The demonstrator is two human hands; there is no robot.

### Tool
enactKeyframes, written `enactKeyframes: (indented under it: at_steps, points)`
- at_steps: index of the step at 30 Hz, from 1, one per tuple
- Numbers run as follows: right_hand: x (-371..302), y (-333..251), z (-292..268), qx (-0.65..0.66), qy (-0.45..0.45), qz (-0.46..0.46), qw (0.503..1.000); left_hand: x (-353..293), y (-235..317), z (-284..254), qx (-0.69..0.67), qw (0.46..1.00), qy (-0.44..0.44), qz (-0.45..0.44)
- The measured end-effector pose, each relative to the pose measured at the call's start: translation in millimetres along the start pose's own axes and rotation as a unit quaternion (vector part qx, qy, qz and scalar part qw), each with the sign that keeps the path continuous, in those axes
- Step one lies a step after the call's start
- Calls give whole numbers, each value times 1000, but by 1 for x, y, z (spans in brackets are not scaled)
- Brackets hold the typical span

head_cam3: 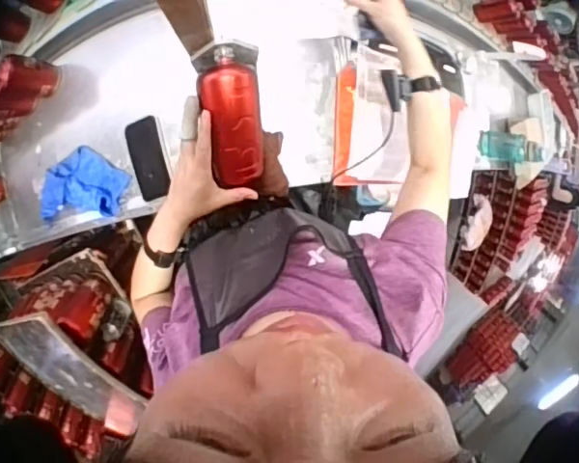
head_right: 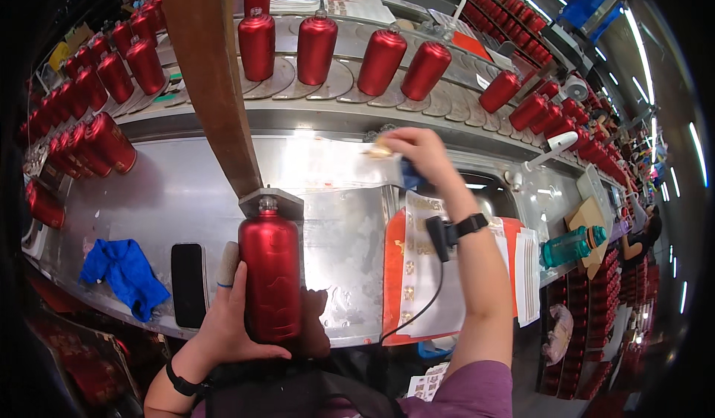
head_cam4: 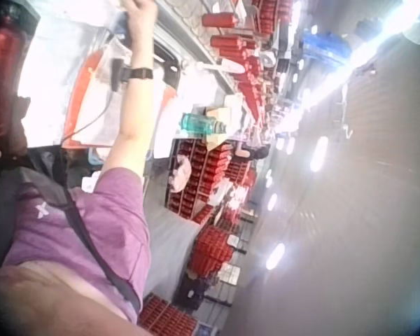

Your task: Applying decorative labels and seals to red liquor bottles on a production line.

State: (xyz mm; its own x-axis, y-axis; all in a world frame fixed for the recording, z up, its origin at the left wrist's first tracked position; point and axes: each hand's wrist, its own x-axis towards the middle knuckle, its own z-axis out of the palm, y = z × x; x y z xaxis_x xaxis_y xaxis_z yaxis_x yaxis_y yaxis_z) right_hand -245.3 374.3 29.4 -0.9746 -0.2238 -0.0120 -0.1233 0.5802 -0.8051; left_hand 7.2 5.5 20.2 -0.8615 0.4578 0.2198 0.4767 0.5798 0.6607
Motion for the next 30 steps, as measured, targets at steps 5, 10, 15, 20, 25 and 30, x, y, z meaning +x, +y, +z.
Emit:
enactKeyframes:
  at_steps: [5,10,15,20,25,30]
  points:
    - [-44,141,-81,-233,50,148,960,-3,-11,17,-65,997,18,-34]
    - [-61,151,-68,-398,128,133,898,-1,-11,14,-97,992,5,-78]
    - [-62,19,-44,-301,163,15,939,0,-19,17,-149,985,5,-83]
    - [-102,-120,20,-161,-22,-96,982,-5,-24,23,-126,989,45,-64]
    - [-118,-191,54,-80,-189,-164,965,-1,-28,0,-177,981,-56,-58]
    - [-103,-182,93,-27,-229,-124,965,9,-27,-10,-315,946,-33,-69]
